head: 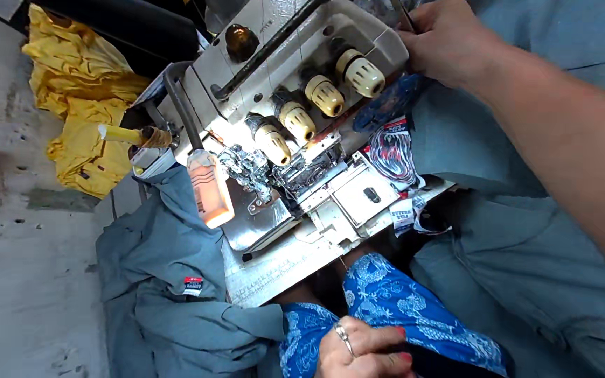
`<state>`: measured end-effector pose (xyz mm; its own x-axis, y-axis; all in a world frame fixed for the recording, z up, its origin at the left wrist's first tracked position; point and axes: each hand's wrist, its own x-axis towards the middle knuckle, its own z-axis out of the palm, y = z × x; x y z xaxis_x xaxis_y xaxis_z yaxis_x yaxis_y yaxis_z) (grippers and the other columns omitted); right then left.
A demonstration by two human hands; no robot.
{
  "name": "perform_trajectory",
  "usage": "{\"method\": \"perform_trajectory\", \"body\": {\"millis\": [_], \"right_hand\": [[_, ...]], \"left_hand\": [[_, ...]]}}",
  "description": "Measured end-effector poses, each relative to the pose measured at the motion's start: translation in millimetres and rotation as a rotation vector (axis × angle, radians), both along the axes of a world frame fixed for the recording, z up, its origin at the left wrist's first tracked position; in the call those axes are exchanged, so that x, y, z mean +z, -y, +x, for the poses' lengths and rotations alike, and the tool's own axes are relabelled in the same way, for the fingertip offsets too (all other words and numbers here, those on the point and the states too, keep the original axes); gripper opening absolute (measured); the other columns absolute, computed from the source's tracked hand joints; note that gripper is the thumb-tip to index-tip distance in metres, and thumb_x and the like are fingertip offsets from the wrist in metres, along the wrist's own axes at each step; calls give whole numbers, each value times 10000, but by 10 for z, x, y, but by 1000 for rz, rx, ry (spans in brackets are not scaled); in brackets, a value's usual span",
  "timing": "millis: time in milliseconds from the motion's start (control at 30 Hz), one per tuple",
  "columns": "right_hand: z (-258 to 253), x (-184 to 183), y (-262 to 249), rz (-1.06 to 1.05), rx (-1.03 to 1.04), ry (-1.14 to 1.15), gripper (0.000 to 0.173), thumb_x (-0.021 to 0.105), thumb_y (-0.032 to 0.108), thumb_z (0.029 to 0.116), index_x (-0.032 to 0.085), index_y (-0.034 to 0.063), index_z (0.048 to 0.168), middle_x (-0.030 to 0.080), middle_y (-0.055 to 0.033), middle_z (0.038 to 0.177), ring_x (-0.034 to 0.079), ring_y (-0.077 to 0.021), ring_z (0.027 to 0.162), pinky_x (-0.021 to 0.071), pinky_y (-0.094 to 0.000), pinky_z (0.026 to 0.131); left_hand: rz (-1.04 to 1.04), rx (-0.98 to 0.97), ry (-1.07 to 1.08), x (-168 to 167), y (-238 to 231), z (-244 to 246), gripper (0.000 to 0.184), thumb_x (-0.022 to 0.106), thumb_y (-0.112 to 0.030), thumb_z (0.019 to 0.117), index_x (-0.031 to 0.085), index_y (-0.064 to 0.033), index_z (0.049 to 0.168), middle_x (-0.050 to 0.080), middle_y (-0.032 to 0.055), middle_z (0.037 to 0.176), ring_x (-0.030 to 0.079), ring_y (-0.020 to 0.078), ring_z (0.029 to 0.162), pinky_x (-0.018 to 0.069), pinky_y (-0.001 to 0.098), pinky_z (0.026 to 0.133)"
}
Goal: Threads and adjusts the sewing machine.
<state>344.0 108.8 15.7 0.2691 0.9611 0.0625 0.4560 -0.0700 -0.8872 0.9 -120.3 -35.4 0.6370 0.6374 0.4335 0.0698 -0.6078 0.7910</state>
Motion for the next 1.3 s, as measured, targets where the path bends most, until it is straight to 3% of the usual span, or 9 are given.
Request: {"method": "perform_trajectory", "body": {"millis": [233, 400, 700, 833, 900, 933, 1000, 1133, 1300], "right_hand": [[-29, 99, -52, -65, -33, 17, 271, 585, 304, 1038, 663, 45, 1018, 561, 4, 831, 477, -48, 674, 432, -290, 668], [-14, 102, -120, -81, -20, 13, 270, 579, 295, 1033, 668, 41, 1015, 575, -17, 844, 502, -73, 706, 445, -324, 688], [41, 7, 100, -32, 27, 29, 192, 595, 245, 1039, 669, 68, 1056, 580, 40, 838, 479, 21, 640, 441, -189, 626], [120, 2, 79, -137, 23, 20, 255, 581, 320, 1047, 680, 87, 1083, 573, 26, 887, 488, -17, 723, 445, -260, 710], [131, 0, -38, -87, 6, -73, 269, 574, 353, 1044, 682, 119, 968, 589, 44, 795, 504, -16, 638, 444, -232, 602], [103, 2, -85, 12, 32, -113, 215, 588, 254, 1032, 641, 140, 857, 591, 72, 707, 516, 15, 572, 447, -178, 534], [35, 25, -131, 142, 104, -145, 165, 619, 70, 970, 617, 116, 811, 581, 72, 693, 558, 16, 613, 492, -180, 596], [26, -2, -100, 64, 26, -107, 73, 679, 124, 973, 666, 77, 918, 596, 34, 801, 564, -11, 722, 500, -235, 721], [118, -111, 20, -4, 17, 6, 126, 654, 212, 1004, 671, 91, 978, 574, 57, 827, 489, 25, 682, 442, -199, 673]], "left_hand": [[91, 56, -21, 113, -147, 89, 108, 761, -182, 924, 713, -87, 906, 685, 10, 1066, 606, 78, 1017, 477, 161, 917], [112, 90, -22, 123, -219, 91, 86, 691, -169, 979, 697, -84, 996, 673, 13, 1074, 617, 71, 1006, 491, 160, 911], [115, 128, -31, 121, -211, 64, 92, 705, -180, 972, 703, -92, 1000, 655, 9, 1092, 608, 56, 1006, 491, 147, 904], [94, 129, -46, 144, -213, 49, 100, 656, -169, 1004, 702, -83, 1023, 643, 21, 1106, 612, 57, 1014, 502, 150, 911], [91, 131, -26, 167, -227, 59, 95, 707, -167, 969, 710, -74, 990, 664, 20, 1062, 622, 62, 989, 508, 155, 894], [89, 133, -17, 177, -236, 67, 99, 732, -164, 950, 710, -72, 975, 669, 18, 1051, 626, 59, 979, 513, 153, 884], [81, 138, -5, 205, -263, 86, 112, 756, -163, 932, 708, -66, 960, 666, 17, 1060, 627, 49, 974, 518, 143, 874], [52, 166, -19, 276, -346, 89, 118, 630, -165, 1019, 704, -83, 1060, 660, 7, 1142, 634, 32, 1049, 527, 151, 914], [37, 221, 59, 294, -449, 87, 97, 708, -180, 971, 722, -96, 1019, 687, -32, 1092, 648, 17, 1053, 536, 148, 915]]}}
